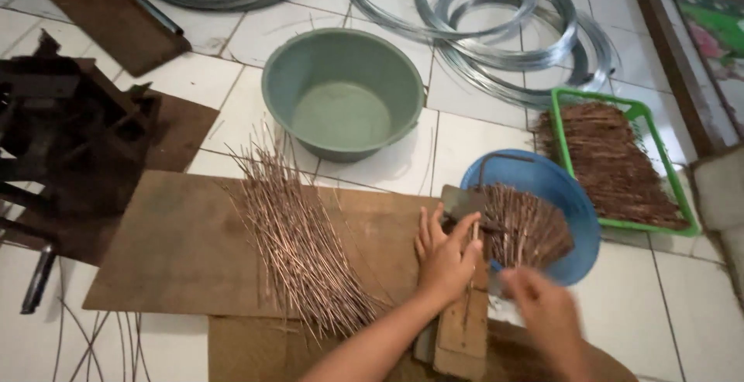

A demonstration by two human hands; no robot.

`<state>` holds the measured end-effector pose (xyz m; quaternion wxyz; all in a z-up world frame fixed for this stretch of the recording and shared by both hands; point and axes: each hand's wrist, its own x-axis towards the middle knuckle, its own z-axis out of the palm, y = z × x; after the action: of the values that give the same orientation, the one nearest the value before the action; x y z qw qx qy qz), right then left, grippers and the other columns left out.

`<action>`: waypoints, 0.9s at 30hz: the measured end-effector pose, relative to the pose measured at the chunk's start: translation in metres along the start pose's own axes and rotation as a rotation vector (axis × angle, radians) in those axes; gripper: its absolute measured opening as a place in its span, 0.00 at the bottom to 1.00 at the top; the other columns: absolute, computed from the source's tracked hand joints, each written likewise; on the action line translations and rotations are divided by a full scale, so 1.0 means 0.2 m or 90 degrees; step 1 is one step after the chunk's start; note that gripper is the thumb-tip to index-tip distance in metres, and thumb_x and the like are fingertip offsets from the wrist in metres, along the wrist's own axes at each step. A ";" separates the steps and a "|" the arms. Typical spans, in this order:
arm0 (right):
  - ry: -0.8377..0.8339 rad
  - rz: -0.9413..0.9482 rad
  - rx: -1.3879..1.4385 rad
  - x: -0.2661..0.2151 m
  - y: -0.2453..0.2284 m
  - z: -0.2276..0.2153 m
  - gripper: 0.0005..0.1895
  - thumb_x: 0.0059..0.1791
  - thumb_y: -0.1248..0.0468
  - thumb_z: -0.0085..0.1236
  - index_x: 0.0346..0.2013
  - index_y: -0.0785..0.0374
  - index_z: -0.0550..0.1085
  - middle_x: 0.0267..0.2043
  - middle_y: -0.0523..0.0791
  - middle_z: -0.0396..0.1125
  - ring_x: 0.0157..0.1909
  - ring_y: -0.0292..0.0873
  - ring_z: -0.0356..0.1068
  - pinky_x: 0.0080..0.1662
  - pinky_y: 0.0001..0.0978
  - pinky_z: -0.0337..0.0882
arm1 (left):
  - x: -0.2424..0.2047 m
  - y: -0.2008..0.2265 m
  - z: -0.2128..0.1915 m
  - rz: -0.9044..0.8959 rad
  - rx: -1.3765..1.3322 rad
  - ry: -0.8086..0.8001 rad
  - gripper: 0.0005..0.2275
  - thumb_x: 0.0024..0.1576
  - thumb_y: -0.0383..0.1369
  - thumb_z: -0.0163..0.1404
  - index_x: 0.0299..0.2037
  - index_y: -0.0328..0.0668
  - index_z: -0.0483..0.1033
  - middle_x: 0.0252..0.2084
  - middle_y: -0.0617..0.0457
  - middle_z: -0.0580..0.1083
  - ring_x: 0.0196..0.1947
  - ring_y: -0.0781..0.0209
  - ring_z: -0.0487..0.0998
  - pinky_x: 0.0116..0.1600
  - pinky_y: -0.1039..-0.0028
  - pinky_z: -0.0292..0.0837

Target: Bending straight copper wires into L-shapes using a manual bending jig on the floor.

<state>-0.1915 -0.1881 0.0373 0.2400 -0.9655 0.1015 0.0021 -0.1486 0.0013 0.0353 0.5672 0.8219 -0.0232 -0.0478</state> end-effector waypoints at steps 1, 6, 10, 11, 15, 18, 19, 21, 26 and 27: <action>-0.035 -0.010 -0.059 -0.14 0.01 0.08 0.14 0.49 0.45 0.53 0.39 0.42 0.82 0.42 0.35 0.80 0.45 0.42 0.77 0.49 0.38 0.71 | 0.00 -0.03 0.02 0.023 0.022 0.020 0.20 0.60 0.42 0.42 0.64 0.69 0.68 0.77 0.40 0.46 0.77 0.33 0.31 0.69 0.33 0.32; 0.083 -0.171 -0.077 -0.33 -0.16 0.26 0.15 0.49 0.49 0.56 0.45 0.53 0.73 0.42 0.43 0.67 0.44 0.50 0.71 0.37 0.49 0.71 | 0.00 0.03 -0.03 -0.022 0.018 -0.024 0.20 0.60 0.41 0.40 0.64 0.67 0.68 0.78 0.43 0.41 0.78 0.40 0.27 0.71 0.36 0.28; -0.007 0.056 0.138 -0.27 -0.16 0.23 0.11 0.48 0.56 0.56 0.42 0.55 0.76 0.40 0.41 0.78 0.37 0.43 0.74 0.44 0.38 0.69 | -0.02 0.08 -0.06 -0.035 0.041 -0.027 0.20 0.60 0.45 0.39 0.63 0.66 0.68 0.78 0.45 0.41 0.78 0.42 0.27 0.72 0.37 0.30; 0.001 0.056 0.141 -0.26 -0.17 0.18 0.11 0.48 0.56 0.56 0.42 0.55 0.76 0.40 0.41 0.78 0.37 0.43 0.74 0.44 0.38 0.69 | -0.02 0.09 -0.06 -0.027 0.043 -0.028 0.20 0.60 0.45 0.39 0.63 0.66 0.68 0.78 0.45 0.41 0.78 0.42 0.27 0.72 0.37 0.30; -0.120 0.213 0.443 -0.22 -0.06 0.09 0.13 0.49 0.64 0.63 0.46 0.66 0.82 0.36 0.47 0.78 0.35 0.41 0.72 0.41 0.31 0.72 | -0.04 0.14 -0.09 -0.041 0.080 -0.040 0.21 0.60 0.49 0.40 0.64 0.67 0.66 0.79 0.44 0.39 0.78 0.41 0.25 0.73 0.38 0.27; -0.104 0.197 0.452 -0.18 0.02 0.12 0.11 0.46 0.66 0.67 0.41 0.68 0.86 0.34 0.46 0.79 0.36 0.40 0.70 0.43 0.30 0.68 | -0.04 0.12 -0.09 -0.035 0.076 -0.042 0.23 0.61 0.49 0.38 0.68 0.67 0.63 0.79 0.43 0.38 0.78 0.42 0.24 0.73 0.40 0.24; -0.096 0.202 0.484 -0.17 0.02 0.13 0.10 0.45 0.68 0.68 0.39 0.71 0.86 0.35 0.48 0.80 0.39 0.41 0.73 0.47 0.31 0.69 | -0.04 0.11 -0.08 -0.023 0.064 -0.040 0.23 0.63 0.48 0.34 0.69 0.66 0.62 0.79 0.44 0.38 0.78 0.43 0.23 0.73 0.42 0.22; -0.087 0.185 0.410 -0.09 -0.08 0.09 0.14 0.45 0.62 0.67 0.41 0.68 0.86 0.37 0.47 0.81 0.40 0.41 0.75 0.47 0.32 0.71 | -0.04 0.11 -0.08 -0.037 0.074 -0.040 0.26 0.63 0.51 0.29 0.73 0.65 0.49 0.79 0.46 0.35 0.78 0.45 0.21 0.74 0.43 0.20; 0.032 0.074 0.233 0.16 -0.22 0.20 0.14 0.45 0.50 0.69 0.40 0.53 0.86 0.36 0.47 0.80 0.44 0.52 0.78 0.46 0.44 0.75 | -0.02 0.01 -0.01 0.007 0.117 0.013 0.28 0.69 0.45 0.31 0.77 0.48 0.37 0.74 0.29 0.44 0.76 0.29 0.30 0.72 0.36 0.29; 0.067 0.074 0.171 0.24 -0.21 0.24 0.14 0.46 0.48 0.67 0.40 0.48 0.85 0.35 0.43 0.79 0.44 0.48 0.78 0.47 0.41 0.76 | -0.01 0.01 0.00 0.008 0.137 0.016 0.29 0.68 0.44 0.30 0.77 0.47 0.36 0.74 0.30 0.45 0.76 0.30 0.30 0.72 0.36 0.30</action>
<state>-0.1333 -0.1385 0.0117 0.3604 -0.9161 0.1688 -0.0486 -0.1506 0.0019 0.0367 0.4760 0.8785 -0.0263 -0.0314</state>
